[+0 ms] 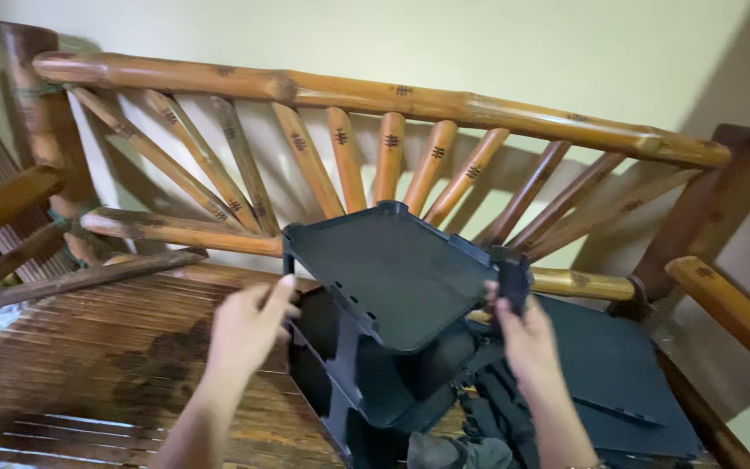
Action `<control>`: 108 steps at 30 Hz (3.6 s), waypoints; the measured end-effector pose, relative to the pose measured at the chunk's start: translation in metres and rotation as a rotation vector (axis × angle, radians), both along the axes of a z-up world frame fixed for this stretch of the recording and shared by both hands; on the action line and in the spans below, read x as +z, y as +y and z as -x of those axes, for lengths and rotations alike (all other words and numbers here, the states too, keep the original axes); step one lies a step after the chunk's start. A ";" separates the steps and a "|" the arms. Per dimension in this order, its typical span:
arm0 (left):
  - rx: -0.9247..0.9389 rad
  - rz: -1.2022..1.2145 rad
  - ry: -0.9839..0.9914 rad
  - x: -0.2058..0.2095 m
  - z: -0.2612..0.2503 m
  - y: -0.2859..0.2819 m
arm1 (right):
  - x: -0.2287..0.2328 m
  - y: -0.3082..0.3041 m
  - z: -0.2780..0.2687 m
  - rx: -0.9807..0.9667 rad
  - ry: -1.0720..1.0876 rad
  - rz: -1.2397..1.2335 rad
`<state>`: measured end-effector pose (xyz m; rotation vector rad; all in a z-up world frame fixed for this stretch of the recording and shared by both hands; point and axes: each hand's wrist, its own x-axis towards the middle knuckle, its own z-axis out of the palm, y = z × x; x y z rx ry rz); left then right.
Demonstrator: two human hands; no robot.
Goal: The person assembles a black plastic shelving unit by hand, attaching side panels and supports to a base tray. They then wipe the assembled unit with a cloth and continue attaching additional components.
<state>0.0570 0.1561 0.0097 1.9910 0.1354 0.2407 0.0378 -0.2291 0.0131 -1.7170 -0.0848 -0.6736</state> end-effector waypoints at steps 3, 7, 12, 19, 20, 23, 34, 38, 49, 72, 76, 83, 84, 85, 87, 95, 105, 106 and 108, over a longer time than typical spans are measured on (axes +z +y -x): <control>0.274 -0.034 -0.288 -0.024 -0.025 0.026 | 0.013 0.018 0.019 -0.078 0.090 -0.107; 0.174 0.421 -0.093 -0.058 -0.075 0.028 | 0.007 0.074 0.060 -0.210 0.056 0.575; -0.265 0.746 -0.096 -0.075 -0.119 0.008 | -0.002 0.091 0.058 0.058 0.079 0.286; -0.193 0.560 -0.015 -0.050 -0.106 0.001 | -0.005 0.023 0.017 -0.022 0.180 0.137; -0.215 0.535 -0.019 -0.046 -0.097 0.000 | -0.005 0.015 0.012 0.025 0.147 0.090; -0.314 0.660 0.075 -0.031 -0.061 0.005 | -0.001 0.000 -0.008 0.037 0.101 -0.044; 0.192 1.017 -0.093 -0.025 0.032 -0.055 | -0.034 -0.005 0.024 -0.179 -0.219 -0.548; 0.244 0.866 -0.114 -0.029 0.056 -0.104 | -0.018 0.000 0.041 0.075 -0.171 -0.558; -0.317 -0.336 -0.028 0.014 0.055 -0.116 | 0.003 0.054 0.062 0.344 -0.231 -0.650; -0.228 0.008 -0.737 0.047 0.069 -0.107 | 0.067 0.085 0.033 0.678 -0.166 -0.288; -0.219 -0.038 -0.693 0.047 0.067 -0.107 | 0.065 0.083 0.029 0.692 -0.162 -0.327; 0.178 -0.374 -1.006 0.043 0.044 -0.058 | 0.061 0.079 0.029 0.675 -0.170 -0.349; 0.301 -0.396 -0.903 0.040 0.035 -0.040 | 0.061 0.080 0.030 0.652 -0.178 -0.350; 0.149 -0.117 -0.765 0.036 0.024 -0.020 | 0.060 0.082 0.032 0.629 -0.186 -0.350; -0.158 0.421 -0.460 0.026 -0.007 0.007 | 0.061 0.088 0.036 0.560 -0.206 -0.371; -0.043 0.040 -0.188 0.000 -0.006 -0.024 | 0.078 0.131 0.053 0.410 -0.194 -0.306; 0.046 0.162 -0.140 0.018 0.065 -0.106 | 0.086 0.160 0.044 0.548 -0.196 -0.076; 0.010 0.178 -0.149 0.019 0.064 -0.106 | 0.086 0.161 0.043 0.542 -0.205 -0.041; -0.066 0.207 -0.171 0.020 0.060 -0.104 | 0.088 0.162 0.038 0.529 -0.226 0.002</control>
